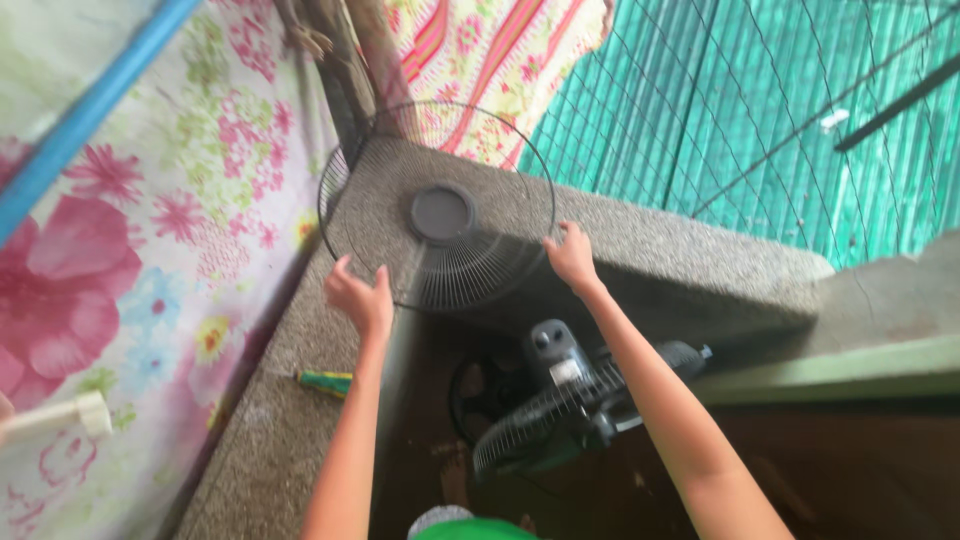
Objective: The person assembles an electric fan by attaching the motor housing, rear grille, fan blade, and front grille. They secure each component by hand, aligning and tightening the parts to complete the assembly.
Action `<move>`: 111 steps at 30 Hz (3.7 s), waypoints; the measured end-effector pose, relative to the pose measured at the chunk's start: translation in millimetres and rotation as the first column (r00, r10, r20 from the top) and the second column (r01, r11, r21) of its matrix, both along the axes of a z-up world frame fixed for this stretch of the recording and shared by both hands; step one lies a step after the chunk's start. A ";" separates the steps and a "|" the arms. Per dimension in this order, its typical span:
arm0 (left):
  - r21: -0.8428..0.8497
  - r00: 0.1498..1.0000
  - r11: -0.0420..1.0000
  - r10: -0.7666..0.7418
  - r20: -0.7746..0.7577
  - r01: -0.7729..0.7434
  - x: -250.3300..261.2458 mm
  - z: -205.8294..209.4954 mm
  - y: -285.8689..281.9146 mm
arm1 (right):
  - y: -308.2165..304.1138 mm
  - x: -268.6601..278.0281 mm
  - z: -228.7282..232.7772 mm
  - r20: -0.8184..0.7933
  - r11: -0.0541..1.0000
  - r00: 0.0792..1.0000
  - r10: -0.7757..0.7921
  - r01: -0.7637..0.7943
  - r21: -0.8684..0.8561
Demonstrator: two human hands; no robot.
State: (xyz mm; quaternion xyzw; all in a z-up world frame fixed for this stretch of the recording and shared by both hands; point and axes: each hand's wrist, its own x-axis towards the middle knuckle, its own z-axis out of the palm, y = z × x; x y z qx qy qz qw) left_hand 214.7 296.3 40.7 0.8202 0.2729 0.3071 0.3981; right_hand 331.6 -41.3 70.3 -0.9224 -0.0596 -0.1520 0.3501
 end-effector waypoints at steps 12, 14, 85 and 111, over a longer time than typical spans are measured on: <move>-0.751 0.959 0.647 0.107 0.261 0.132 48.1 -97.6 16.1 | -25.9 62.5 -96.7 -0.716 0.786 0.641 0.276 0.279 0.552; -0.794 0.938 0.569 0.109 0.329 0.212 37.8 -87.8 7.6 | -33.3 54.4 -82.6 -0.736 0.765 0.611 0.293 0.312 0.564; -0.774 0.122 0.021 -0.990 0.073 0.632 -289.4 72.5 -228.4 | -346.9 -279.4 -27.1 -0.162 0.530 0.976 0.147 0.060 0.846; 0.149 0.594 0.612 -0.790 0.151 0.777 -334.1 59.2 -266.4 | -323.7 -306.1 -34.7 -0.182 0.618 0.974 0.136 0.060 0.784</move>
